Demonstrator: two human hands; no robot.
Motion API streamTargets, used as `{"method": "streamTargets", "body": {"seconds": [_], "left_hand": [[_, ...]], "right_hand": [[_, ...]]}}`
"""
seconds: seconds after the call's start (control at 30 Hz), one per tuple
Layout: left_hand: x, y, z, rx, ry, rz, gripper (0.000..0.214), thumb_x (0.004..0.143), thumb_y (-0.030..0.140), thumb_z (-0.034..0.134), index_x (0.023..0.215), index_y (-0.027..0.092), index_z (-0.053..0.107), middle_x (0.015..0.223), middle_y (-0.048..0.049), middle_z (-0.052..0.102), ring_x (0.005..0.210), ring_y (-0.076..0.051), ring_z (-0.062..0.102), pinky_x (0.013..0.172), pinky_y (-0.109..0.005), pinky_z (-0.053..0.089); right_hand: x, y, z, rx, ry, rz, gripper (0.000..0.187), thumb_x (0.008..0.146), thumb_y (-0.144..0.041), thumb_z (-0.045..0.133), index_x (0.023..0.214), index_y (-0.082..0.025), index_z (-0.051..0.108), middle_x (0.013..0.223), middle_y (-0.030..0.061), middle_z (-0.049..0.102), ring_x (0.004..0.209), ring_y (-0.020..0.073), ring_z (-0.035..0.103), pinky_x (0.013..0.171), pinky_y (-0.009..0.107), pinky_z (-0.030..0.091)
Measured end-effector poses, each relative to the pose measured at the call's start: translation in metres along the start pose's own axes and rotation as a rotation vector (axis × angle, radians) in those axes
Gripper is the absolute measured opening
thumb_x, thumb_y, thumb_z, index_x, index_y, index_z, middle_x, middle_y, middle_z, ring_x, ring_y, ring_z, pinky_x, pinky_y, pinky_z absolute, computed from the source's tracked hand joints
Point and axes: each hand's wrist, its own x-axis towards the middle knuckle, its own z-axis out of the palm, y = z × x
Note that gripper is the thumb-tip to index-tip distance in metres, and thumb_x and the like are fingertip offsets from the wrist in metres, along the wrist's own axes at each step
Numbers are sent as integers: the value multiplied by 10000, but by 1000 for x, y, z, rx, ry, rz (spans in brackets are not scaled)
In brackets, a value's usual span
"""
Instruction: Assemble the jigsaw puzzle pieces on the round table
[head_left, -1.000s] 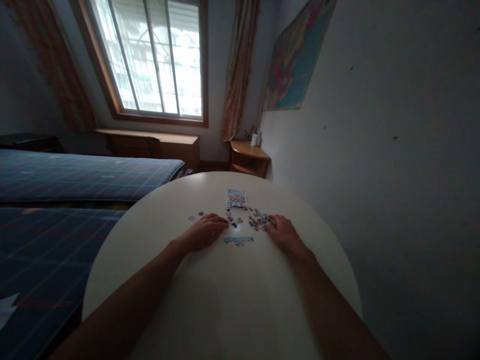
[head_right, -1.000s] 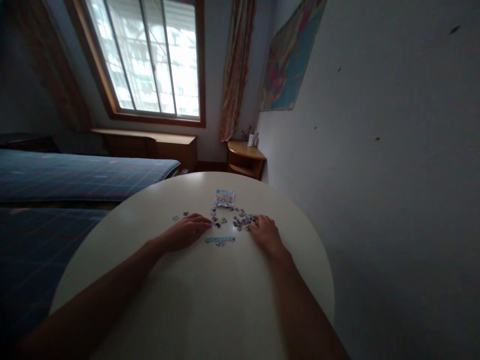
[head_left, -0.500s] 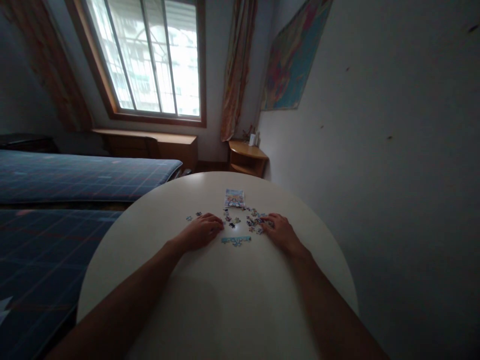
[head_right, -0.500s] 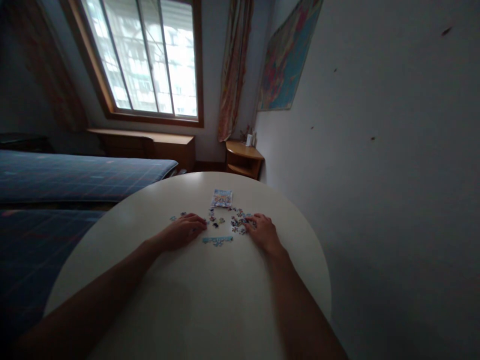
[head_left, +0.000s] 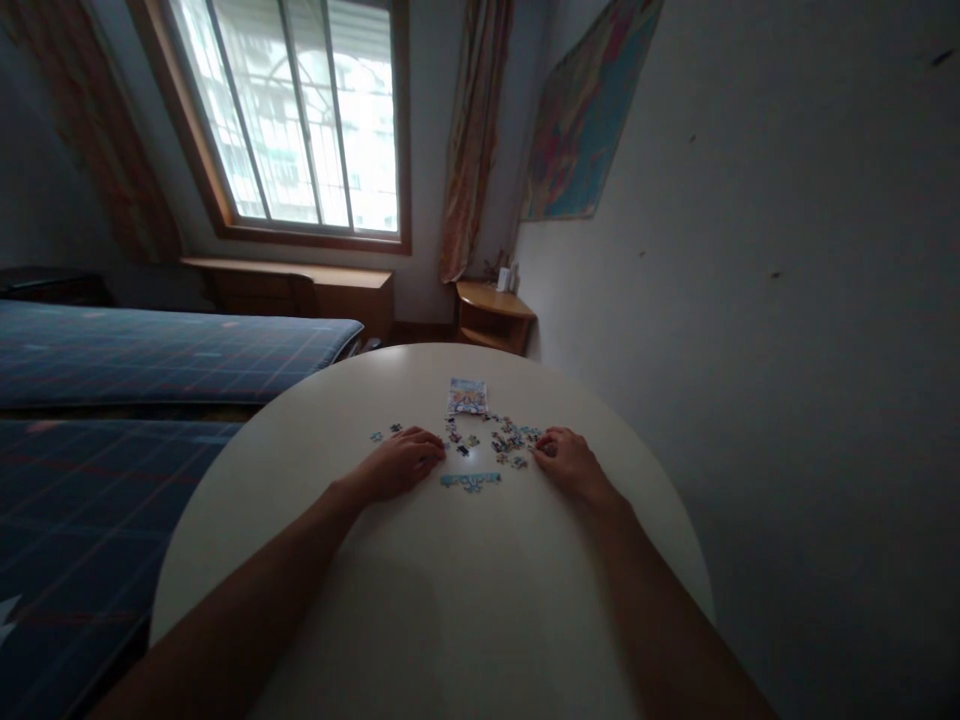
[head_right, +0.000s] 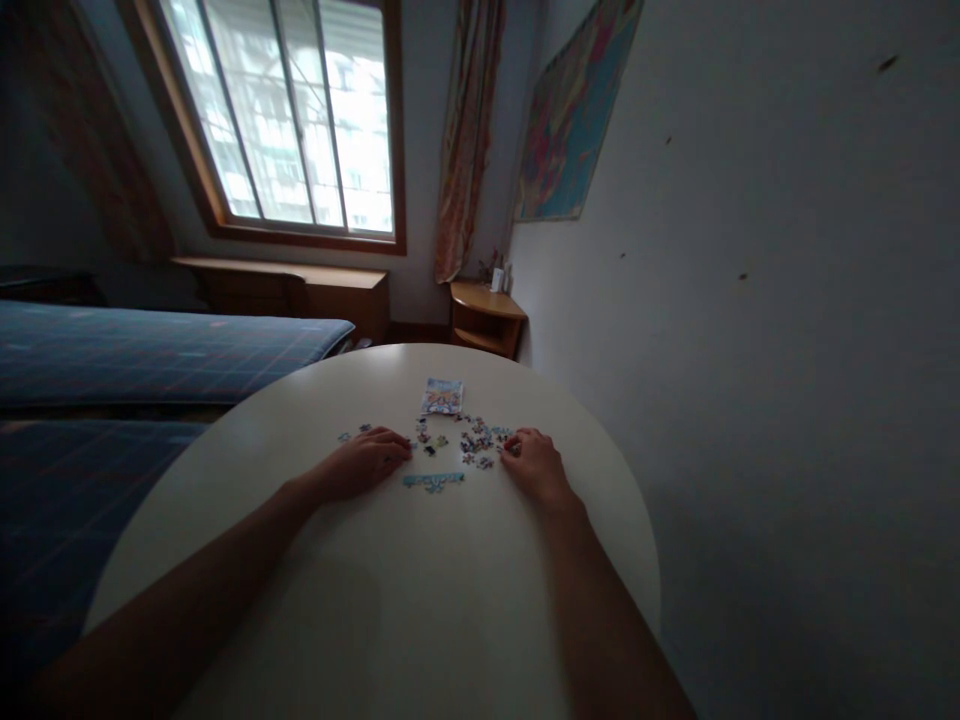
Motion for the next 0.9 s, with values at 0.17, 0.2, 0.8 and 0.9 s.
{"method": "streamTargets", "body": {"seconds": [0.17,0.2,0.8,0.9], "left_hand": [[0,-1,0,7,-8,-7,221,961,215,517,1062,231,713,1158,-54,689,1093,-211,598,992,-373,480],[0,-1,-1,8,-10,-9,223,961,212,515,1060,229,714,1159,-54,690,1094,-212,599,989,-372,482],[0,3,-6,21,-10,-22,238,967,226,499,1046,227,723,1156,-59,696,1089,-218,608,985,-379,478],[0,4,-6,17,-8,-16,240,970,226,496,1051,233,722,1152,-58,697,1089,-215,609,983,-378,479]], "right_hand": [[1,7,-4,32,-28,-1,181,776,-276,660,917,-218,759,1082,77,723,969,207,670,877,293,493],[1,9,-5,37,-25,9,215,796,-277,642,967,-215,756,1053,76,733,936,198,679,852,283,499],[8,25,-1,-59,45,148,335,899,-304,546,1188,-317,714,1289,34,663,1191,241,591,1033,384,434],[10,21,6,-47,10,64,384,922,-217,488,1211,-361,697,1356,-6,619,1265,184,534,1107,345,357]]}}
